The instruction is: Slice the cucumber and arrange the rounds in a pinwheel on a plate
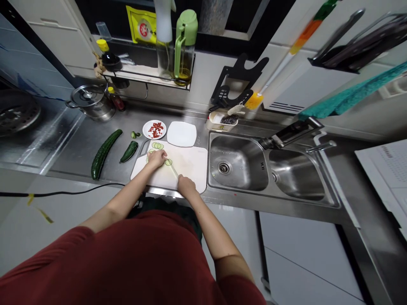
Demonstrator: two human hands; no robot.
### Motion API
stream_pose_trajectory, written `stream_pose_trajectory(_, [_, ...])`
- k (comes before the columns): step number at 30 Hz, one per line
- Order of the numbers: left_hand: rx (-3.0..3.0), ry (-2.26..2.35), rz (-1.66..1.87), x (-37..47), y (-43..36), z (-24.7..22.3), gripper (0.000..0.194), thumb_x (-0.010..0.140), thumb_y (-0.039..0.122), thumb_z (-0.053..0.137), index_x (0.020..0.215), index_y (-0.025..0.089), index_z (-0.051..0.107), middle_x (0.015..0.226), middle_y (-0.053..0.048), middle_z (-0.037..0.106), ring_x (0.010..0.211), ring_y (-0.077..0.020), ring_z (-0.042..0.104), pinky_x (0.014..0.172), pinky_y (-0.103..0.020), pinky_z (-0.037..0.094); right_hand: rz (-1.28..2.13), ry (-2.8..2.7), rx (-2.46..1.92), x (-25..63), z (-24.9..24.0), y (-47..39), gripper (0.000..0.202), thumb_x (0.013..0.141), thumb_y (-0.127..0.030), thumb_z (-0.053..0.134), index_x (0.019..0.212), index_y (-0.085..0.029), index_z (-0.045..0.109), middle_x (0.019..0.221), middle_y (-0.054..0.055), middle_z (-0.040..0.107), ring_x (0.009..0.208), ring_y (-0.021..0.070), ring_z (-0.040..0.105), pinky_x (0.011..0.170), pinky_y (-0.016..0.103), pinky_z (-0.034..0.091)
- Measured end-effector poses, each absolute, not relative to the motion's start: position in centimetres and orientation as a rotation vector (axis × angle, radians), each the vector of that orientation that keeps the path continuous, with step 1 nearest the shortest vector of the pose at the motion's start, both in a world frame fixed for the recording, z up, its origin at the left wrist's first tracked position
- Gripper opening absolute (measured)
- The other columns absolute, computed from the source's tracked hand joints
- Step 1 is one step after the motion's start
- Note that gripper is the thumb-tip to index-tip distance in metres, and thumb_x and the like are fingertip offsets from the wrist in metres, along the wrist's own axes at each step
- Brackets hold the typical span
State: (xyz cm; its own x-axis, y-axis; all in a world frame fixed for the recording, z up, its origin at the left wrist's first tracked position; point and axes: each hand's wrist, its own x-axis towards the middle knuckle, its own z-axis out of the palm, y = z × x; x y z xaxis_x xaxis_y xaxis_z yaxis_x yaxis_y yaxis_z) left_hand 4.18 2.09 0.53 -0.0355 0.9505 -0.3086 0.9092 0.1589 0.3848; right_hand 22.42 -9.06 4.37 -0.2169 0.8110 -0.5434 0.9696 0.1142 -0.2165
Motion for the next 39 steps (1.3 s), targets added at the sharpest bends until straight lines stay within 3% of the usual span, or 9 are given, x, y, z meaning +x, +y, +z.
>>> stream_pose_trajectory(25, [1.758,1.962,0.112,4.3,1.8,0.7,0.012,0.079,0.031,0.062,0.091,0.028,0.065,0.098,-0.002,0.071,0.109,-0.0263,0.055,0.095,-0.043,0.027,-0.81,2.004,1.769,23.7,5.5,-11.6,0.027,0.095,-0.019,0.035,0.113,-0.014,0.054,0.105,0.018,0.067,0.097,0.027,0.066,0.075,0.033,0.047])
stream_pose_trajectory(39, [1.754,1.966,0.093,4.3,1.9,0.9,0.014,0.079,0.031,0.062,0.092,0.028,0.066,0.098,-0.003,0.071,0.109,-0.0258,0.055,0.094,-0.042,0.028,-0.79,2.069,1.755,21.9,5.3,-9.0,0.027,0.091,-0.014,0.038,0.113,-0.012,0.053,0.107,0.019,0.066,0.1,0.0275,0.065,0.079,0.035,0.048])
